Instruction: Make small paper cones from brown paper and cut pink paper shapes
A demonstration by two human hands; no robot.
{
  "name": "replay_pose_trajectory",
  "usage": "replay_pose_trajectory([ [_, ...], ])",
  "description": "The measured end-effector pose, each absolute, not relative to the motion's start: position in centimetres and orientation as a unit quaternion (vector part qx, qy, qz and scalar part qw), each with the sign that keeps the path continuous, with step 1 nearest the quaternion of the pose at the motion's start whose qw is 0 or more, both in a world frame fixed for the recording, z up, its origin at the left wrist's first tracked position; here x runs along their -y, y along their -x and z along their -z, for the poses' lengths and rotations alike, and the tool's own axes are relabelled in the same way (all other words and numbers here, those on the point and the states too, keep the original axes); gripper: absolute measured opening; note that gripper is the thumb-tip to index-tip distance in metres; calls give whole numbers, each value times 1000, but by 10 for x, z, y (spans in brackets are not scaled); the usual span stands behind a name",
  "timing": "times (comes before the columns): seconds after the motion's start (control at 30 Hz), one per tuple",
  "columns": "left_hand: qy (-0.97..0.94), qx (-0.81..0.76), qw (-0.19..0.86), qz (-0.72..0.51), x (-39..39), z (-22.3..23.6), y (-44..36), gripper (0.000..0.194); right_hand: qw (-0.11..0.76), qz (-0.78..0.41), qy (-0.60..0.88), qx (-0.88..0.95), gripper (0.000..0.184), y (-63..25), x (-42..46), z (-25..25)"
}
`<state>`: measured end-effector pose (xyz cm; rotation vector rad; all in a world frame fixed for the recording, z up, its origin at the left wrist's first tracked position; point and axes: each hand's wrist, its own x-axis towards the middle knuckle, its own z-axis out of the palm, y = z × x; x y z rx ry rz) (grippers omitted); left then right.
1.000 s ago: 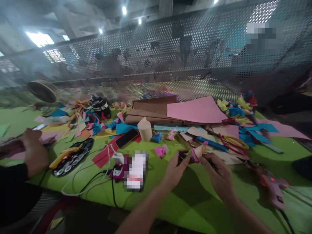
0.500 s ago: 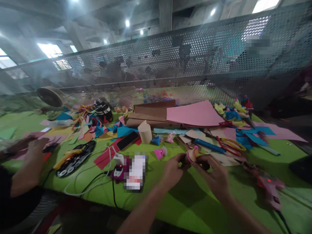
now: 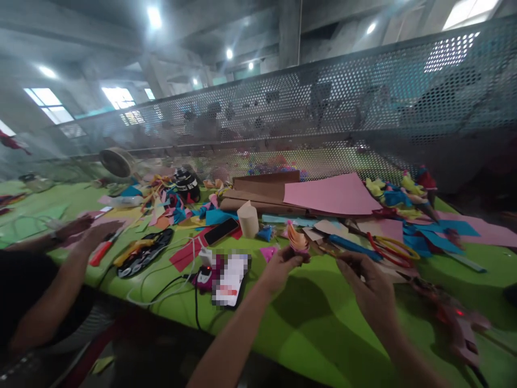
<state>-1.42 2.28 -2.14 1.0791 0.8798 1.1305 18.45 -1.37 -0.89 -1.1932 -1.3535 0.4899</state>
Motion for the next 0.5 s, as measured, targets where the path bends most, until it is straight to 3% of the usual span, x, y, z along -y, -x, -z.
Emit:
replay_pose_trajectory([
  [0.17,-480,-341,656,-472,-20,20,13,56,551,-274,502,608,29,-181,6,21],
  [0.3,-474,-322,674,-467,-17,23,6,63,514,-340,501,607,43,-171,1,30],
  [0.5,-499,-316,663,-460,-21,41,0,74,549,-374,472,580,50,-159,-7,38],
])
